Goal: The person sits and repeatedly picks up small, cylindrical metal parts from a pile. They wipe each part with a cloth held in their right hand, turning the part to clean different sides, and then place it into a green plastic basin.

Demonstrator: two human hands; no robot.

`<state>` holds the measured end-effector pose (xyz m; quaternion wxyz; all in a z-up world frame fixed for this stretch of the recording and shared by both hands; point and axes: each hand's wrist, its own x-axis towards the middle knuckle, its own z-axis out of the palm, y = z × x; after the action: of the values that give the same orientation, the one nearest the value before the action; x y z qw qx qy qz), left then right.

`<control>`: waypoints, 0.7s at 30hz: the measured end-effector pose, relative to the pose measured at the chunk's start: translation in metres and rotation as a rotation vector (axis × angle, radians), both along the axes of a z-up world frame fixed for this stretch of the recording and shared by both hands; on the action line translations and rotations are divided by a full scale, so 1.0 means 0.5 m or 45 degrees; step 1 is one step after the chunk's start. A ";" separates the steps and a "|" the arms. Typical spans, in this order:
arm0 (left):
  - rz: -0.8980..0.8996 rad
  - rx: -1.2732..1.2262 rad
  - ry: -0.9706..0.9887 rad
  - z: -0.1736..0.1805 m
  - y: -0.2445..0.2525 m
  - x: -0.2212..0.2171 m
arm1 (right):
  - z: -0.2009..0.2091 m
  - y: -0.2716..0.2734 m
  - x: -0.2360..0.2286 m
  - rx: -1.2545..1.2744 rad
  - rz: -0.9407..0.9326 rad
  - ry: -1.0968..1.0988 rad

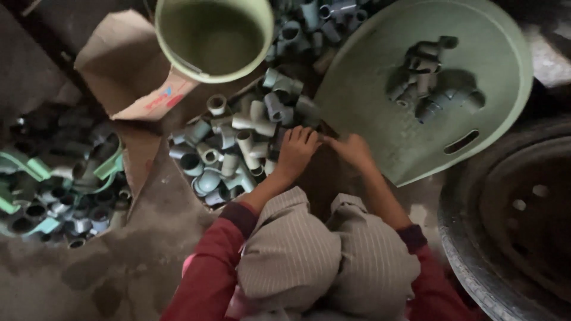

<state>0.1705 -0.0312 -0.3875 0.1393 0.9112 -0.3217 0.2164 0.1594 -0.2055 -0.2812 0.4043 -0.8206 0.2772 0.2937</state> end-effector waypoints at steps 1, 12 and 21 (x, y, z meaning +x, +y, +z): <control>-0.016 -0.004 -0.008 -0.002 -0.001 0.006 | 0.020 -0.025 -0.007 -0.004 -0.016 -0.008; -0.315 -0.083 1.129 0.133 -0.218 0.057 | -0.237 -0.350 -0.134 1.170 -1.486 -0.457; -0.720 -0.367 2.295 -0.126 -0.600 0.132 | -0.326 -0.497 -0.049 -0.357 -1.100 -0.359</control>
<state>0.2364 -0.3311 -0.4507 0.4926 0.5979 -0.2721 -0.5708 0.1348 -0.4540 -0.4442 0.4085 -0.7088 0.5723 -0.0558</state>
